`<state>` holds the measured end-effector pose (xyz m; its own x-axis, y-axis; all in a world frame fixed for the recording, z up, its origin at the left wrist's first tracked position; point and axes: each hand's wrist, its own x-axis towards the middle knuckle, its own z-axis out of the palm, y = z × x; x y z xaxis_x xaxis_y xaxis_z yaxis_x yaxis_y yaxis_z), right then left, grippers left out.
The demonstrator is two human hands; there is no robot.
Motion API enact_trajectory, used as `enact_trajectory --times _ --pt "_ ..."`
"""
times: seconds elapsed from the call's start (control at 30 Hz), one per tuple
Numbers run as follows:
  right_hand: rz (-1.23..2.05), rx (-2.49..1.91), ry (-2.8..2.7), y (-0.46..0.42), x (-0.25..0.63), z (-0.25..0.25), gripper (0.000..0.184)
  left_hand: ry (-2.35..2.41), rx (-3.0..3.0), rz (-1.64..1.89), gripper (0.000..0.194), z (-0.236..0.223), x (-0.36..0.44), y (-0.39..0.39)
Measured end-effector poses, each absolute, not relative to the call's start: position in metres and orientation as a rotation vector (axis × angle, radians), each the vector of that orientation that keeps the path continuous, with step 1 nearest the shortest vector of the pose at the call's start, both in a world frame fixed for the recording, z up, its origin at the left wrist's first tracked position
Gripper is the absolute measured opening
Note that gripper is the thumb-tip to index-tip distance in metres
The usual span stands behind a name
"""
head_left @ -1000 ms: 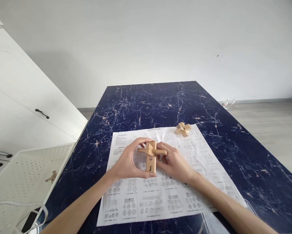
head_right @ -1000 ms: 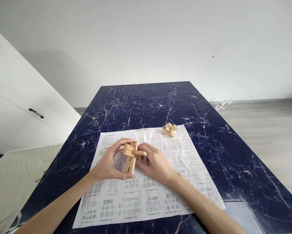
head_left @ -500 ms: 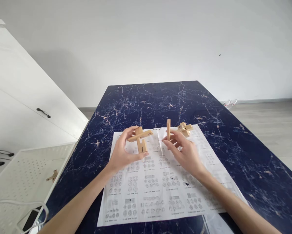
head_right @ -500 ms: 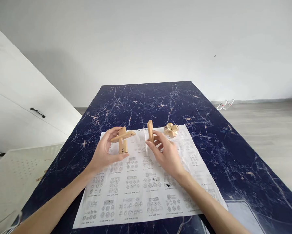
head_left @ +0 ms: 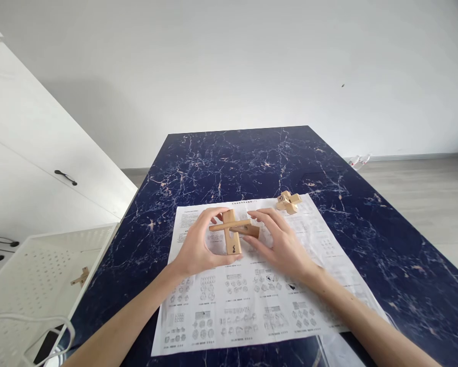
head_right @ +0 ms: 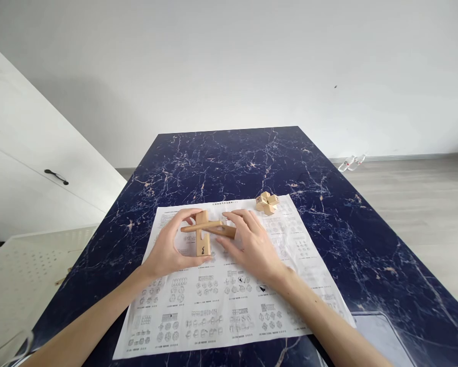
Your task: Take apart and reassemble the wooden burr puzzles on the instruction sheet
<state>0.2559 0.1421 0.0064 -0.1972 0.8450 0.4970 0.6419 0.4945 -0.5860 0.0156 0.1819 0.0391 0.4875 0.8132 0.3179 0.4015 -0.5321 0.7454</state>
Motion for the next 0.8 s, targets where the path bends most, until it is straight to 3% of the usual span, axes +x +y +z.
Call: enact_trajectory --times 0.23,0.63,0.8 --pt "0.252 -1.026 -2.003 0.138 0.254 0.017 0.014 0.898 2.123 0.728 0.091 0.038 0.016 0.180" --pt "0.115 -1.227 -1.890 0.141 0.252 0.011 0.015 0.890 2.095 0.637 0.095 0.040 0.023 0.175" --pt "0.225 -1.271 -1.855 0.141 0.252 0.005 0.017 0.886 2.201 0.615 0.103 0.035 0.021 0.175"
